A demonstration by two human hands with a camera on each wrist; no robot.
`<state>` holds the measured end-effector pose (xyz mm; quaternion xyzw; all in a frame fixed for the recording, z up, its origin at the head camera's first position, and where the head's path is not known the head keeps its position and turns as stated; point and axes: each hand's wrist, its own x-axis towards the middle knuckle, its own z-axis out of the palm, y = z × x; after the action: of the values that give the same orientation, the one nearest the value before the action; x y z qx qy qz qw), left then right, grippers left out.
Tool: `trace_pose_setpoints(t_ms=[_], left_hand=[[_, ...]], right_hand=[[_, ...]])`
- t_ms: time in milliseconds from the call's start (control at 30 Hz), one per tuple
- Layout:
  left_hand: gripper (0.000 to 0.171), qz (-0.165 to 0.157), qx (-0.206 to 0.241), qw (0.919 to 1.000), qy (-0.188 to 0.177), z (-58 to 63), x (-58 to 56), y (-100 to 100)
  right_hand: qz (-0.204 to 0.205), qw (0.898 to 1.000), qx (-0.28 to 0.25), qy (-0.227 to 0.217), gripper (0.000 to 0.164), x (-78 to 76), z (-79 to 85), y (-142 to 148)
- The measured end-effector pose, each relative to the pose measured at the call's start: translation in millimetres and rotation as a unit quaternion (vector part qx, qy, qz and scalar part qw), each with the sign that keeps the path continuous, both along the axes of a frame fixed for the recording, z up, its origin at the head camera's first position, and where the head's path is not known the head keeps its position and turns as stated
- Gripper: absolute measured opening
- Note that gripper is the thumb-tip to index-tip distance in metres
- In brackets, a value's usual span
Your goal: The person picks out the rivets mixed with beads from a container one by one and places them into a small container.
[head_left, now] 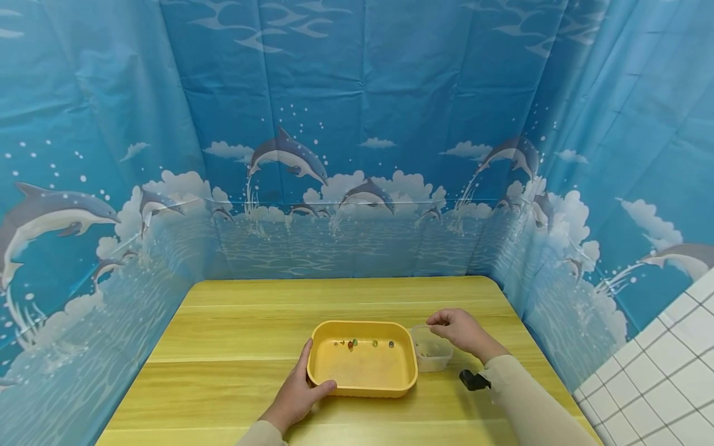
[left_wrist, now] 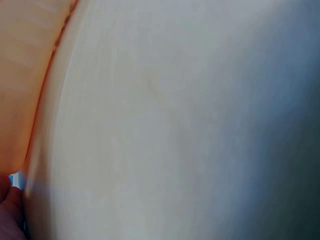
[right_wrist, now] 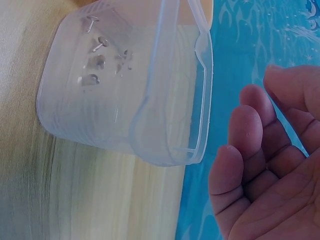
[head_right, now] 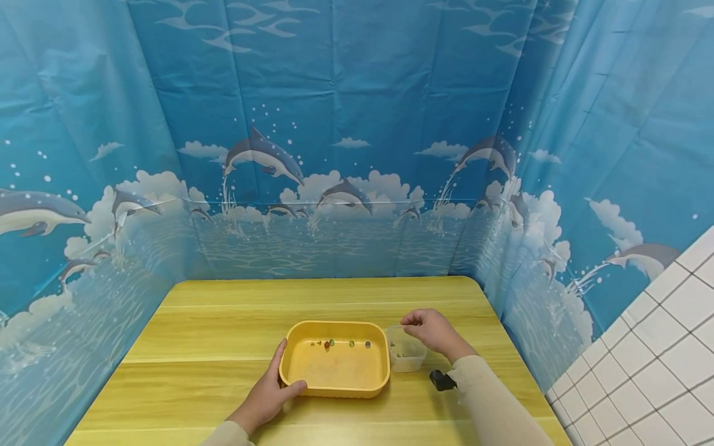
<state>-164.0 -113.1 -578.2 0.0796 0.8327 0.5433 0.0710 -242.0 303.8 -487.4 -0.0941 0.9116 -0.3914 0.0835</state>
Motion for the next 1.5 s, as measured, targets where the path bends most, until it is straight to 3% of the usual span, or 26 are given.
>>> trace_pose_setpoints(t_ms=[333,1033,1500], left_hand=[[0.116,0.005,-0.003,1.0000,0.000,0.3,0.7,-0.1],[0.117,0.002,-0.014,0.9999,0.006,6.4,0.2,1.8],[0.116,0.003,-0.014,0.9999,0.007,-0.5,-3.0,0.1]], right_hand=[[0.007,1.000,0.023,0.008,0.026,0.4,6.6,-8.5],[0.011,1.000,0.017,0.001,0.023,-5.8,14.3,-45.8],[0.021,1.000,0.010,-0.006,0.023,-8.5,16.9,-77.3]])
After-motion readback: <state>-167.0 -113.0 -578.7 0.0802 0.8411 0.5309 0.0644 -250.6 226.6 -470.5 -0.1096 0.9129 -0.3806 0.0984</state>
